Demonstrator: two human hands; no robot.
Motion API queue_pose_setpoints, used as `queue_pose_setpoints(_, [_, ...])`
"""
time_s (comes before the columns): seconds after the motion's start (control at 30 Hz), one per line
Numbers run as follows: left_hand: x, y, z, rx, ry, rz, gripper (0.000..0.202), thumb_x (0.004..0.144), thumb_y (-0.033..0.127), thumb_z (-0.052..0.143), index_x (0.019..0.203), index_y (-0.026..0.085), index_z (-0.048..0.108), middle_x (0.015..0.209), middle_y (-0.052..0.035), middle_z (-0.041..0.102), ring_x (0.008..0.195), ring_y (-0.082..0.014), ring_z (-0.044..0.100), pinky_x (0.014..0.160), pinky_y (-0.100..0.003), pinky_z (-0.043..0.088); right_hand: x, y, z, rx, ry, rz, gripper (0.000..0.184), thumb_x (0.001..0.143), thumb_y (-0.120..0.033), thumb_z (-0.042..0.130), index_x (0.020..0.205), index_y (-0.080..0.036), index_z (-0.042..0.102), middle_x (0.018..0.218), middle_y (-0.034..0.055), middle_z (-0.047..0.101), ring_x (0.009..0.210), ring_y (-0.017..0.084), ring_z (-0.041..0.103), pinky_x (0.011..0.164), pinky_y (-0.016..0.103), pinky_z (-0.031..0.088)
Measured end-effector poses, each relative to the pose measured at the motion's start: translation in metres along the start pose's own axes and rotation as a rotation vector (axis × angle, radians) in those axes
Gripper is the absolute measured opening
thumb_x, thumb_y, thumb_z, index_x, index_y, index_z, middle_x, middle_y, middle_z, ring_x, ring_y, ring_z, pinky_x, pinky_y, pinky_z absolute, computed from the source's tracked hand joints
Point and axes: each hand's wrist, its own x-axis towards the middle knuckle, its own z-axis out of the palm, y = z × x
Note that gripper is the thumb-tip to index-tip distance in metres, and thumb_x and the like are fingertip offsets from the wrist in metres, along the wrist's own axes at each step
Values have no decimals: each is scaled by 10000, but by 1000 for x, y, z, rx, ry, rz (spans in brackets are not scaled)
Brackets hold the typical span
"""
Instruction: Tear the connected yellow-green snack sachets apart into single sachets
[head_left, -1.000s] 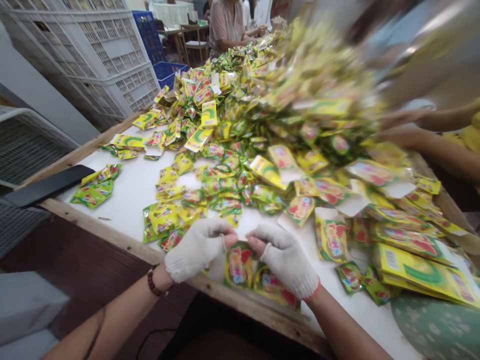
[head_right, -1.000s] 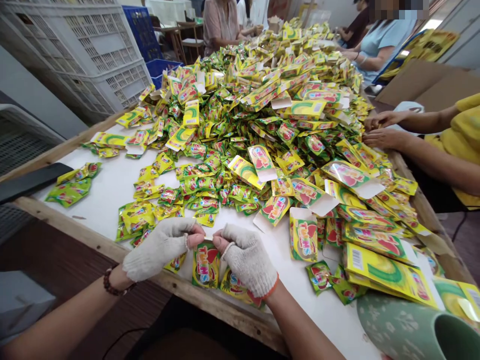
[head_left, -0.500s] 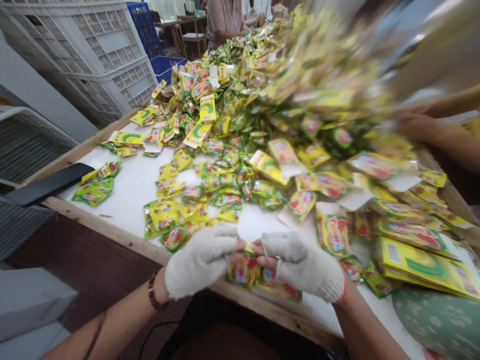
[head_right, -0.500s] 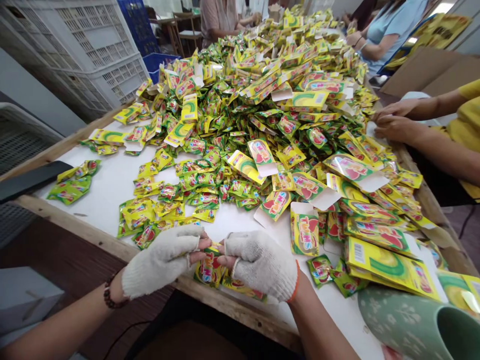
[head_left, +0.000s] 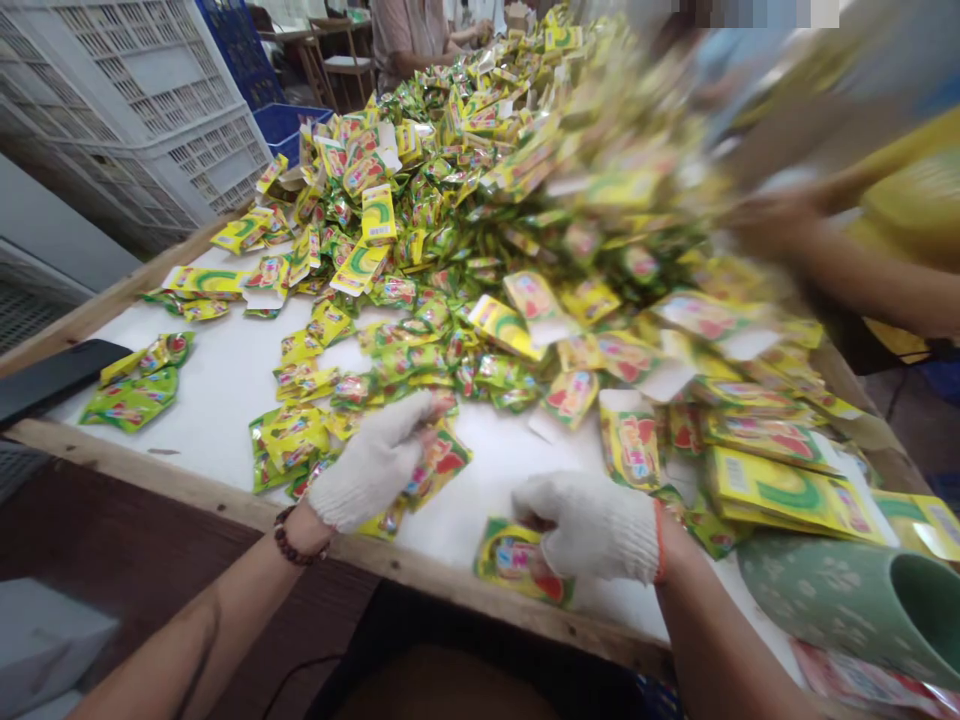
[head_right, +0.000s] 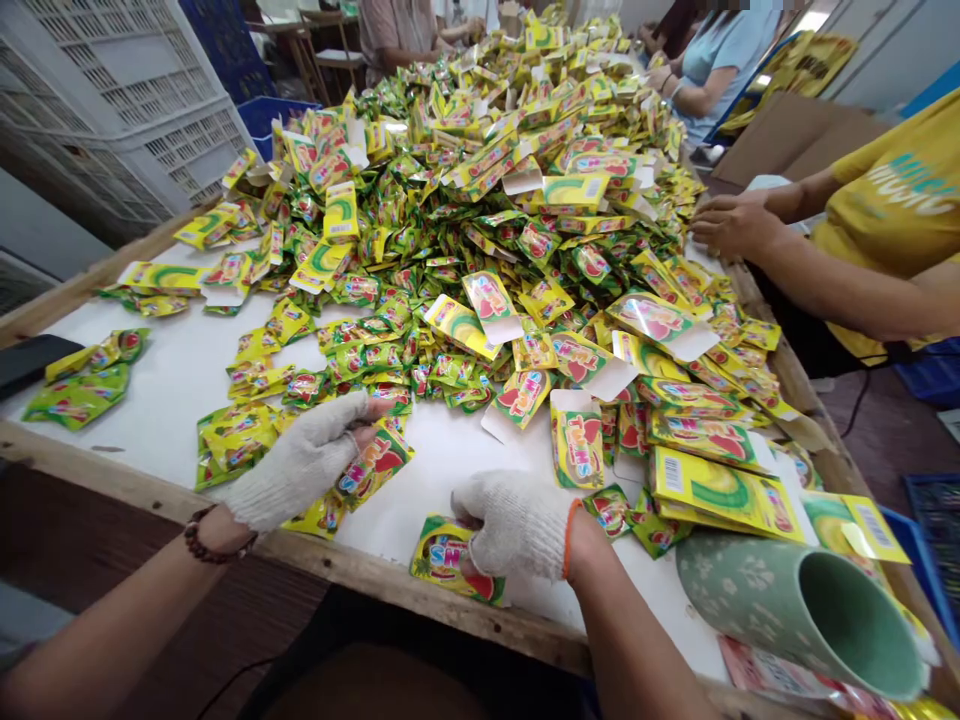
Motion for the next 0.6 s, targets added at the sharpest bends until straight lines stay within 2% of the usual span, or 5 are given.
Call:
queue_pose_setpoints(0.17, [4,14,31,-102,-404,-10,309,816,251,548,1086,165,672,954,-62,739,877,-203,678,792,-303,533,-20,9,-17,263,-73,-100,125,723,-173,632,830,-197,691,634,-54,560,543,84,438,492,194,330])
queue_pose_setpoints(0.27, [-2,26,43,-275,-563,-2,355,869,373,513,1103,163,678,1029,-87,732,935,-231,675,791,-307,530,-26,11,-26,390,15,-101,128,756,-211,639,856,-196,719,654,-34,597,580,105,518,528,199,396])
queue_pose_setpoints(0.4, [-8,33,48,-516,-432,-68,455,757,373,703,1160,175,630,1007,-84,722,918,-241,671,781,-312,530,-8,8,-18,433,339,-112,100,737,-164,606,801,-195,676,740,-8,619,701,149,566,605,235,453])
queue_pose_setpoints(0.53, [-15,31,52,-810,-4,-269,442,784,378,691,1157,199,538,968,-53,712,830,-191,679,731,-294,538,18,5,-3,665,925,-11,160,772,-284,614,903,-207,564,808,24,620,716,169,589,570,259,478])
queue_pose_setpoints(0.6, [-20,30,54,-888,180,-283,439,790,384,683,1150,205,509,1024,-59,696,846,-188,675,734,-296,541,26,2,3,905,967,2,268,757,-391,665,875,-219,496,787,16,614,658,159,593,520,254,478])
